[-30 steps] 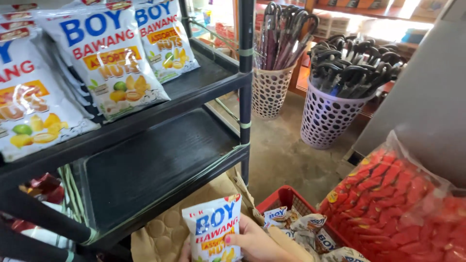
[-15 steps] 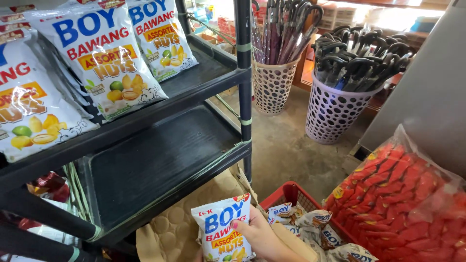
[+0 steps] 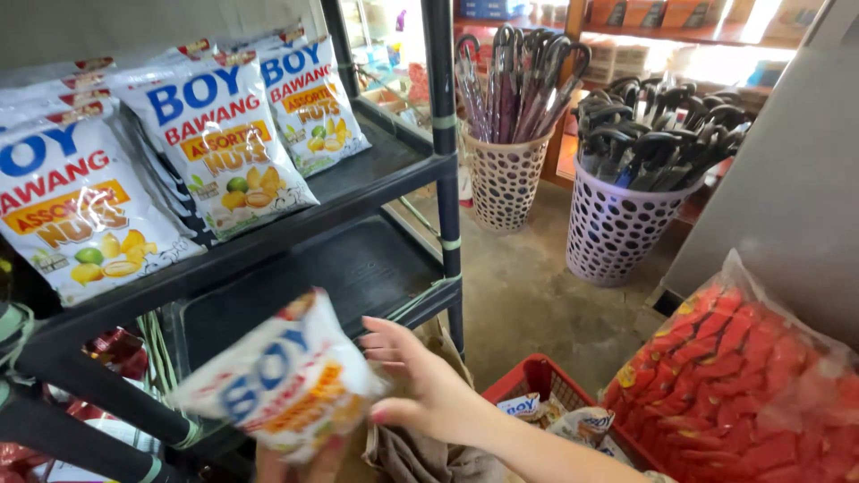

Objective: Cleaning individual snack bags with a cloth and organizing them onto a grocery shelf.

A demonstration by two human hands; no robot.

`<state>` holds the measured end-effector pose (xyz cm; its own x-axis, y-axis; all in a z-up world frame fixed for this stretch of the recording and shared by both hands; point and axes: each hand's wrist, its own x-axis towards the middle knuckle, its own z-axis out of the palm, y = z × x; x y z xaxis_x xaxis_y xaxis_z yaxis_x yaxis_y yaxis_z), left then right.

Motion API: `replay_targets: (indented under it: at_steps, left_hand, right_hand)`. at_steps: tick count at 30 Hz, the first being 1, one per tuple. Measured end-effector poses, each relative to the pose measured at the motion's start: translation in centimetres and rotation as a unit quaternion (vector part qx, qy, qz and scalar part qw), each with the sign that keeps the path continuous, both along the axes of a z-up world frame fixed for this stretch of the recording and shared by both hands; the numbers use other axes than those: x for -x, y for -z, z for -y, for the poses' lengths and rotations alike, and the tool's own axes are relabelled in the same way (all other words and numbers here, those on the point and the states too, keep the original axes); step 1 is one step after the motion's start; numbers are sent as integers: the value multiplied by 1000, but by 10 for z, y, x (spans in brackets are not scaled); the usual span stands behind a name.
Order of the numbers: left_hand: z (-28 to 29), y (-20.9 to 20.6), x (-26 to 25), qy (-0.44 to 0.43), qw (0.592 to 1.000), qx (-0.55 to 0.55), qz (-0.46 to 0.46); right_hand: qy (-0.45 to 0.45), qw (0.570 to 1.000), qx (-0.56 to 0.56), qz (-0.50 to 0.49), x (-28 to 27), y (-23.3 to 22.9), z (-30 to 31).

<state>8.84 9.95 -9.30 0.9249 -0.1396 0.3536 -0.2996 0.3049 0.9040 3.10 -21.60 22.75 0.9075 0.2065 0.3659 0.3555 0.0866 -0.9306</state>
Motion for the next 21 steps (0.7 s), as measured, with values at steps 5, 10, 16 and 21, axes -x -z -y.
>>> replay_targets:
  at_steps: [5, 10, 16, 21]
  left_hand:
    - [102, -289, 32, -147, 987, -59, 25]
    - [125, -394, -8, -197, 918, -248, 238]
    - [168, -433, -96, -255, 821, -311, 404]
    - [192, -445, -128, -212, 864, -278, 362]
  right_hand:
    - [15, 970, 150, 191, 3, -85, -14]
    - [115, 927, 191, 300, -48, -133, 0]
    - [192, 915, 179, 308, -132, -141, 44]
    - [173, 922, 129, 322, -172, -141, 62]
